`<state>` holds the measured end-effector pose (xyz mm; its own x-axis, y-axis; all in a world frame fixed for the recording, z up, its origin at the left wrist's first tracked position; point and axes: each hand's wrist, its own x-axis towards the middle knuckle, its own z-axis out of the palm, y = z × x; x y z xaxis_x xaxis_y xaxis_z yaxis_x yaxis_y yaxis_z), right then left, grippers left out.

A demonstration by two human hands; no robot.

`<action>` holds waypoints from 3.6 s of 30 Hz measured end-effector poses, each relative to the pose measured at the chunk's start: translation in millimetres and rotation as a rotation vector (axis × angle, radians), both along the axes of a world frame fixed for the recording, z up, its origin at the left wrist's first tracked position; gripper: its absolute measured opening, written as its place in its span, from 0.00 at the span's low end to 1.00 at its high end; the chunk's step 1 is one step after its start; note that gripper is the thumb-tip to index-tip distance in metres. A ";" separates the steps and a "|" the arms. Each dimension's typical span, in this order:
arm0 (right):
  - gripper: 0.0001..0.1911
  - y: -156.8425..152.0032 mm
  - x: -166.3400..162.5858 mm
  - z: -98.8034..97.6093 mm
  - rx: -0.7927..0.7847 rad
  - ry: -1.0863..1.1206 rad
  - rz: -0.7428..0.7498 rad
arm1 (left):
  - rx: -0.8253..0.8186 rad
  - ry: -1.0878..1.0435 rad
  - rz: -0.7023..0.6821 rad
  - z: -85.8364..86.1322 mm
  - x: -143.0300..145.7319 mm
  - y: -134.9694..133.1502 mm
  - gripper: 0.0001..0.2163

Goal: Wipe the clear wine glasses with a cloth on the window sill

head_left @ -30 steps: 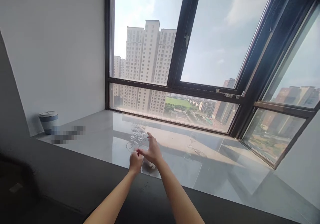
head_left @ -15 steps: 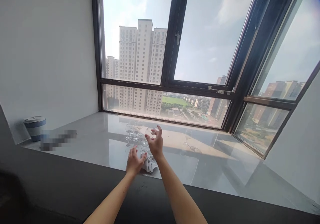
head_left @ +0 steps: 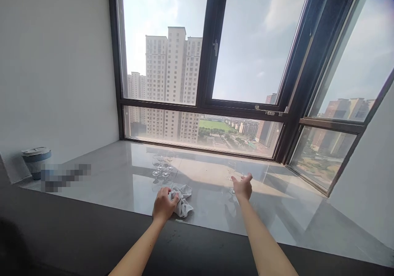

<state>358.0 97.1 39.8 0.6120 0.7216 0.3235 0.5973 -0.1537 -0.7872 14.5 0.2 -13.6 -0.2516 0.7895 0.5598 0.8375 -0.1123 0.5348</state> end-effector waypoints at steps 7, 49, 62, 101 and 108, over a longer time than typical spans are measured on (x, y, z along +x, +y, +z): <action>0.44 17.3 2.1 -1.9 0.009 -0.013 0.062 | 0.013 -0.002 0.012 -0.6 0.8 0.6 0.12; 0.28 -72.2 -217.9 -56.0 0.025 -0.294 0.970 | -0.157 0.091 -0.161 7.6 -0.2 -11.8 0.13; 0.22 -86.2 -133.5 -65.5 -0.062 -0.364 0.485 | -0.290 0.130 -0.001 5.6 3.7 -8.9 0.15; 0.17 -91.2 -142.2 -56.6 -0.025 -0.319 0.402 | -0.580 0.252 0.089 14.2 -49.7 139.7 0.26; 0.17 -93.8 -141.7 -54.4 -0.034 -0.347 0.410 | -0.508 0.373 -0.019 13.4 -58.4 104.1 0.23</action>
<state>216.3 3.3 -14.7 0.1391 0.8925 0.4291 0.8377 0.1250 -0.5316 -43.9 104.3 -0.2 -0.0947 0.9824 0.1607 0.9783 0.0620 0.1975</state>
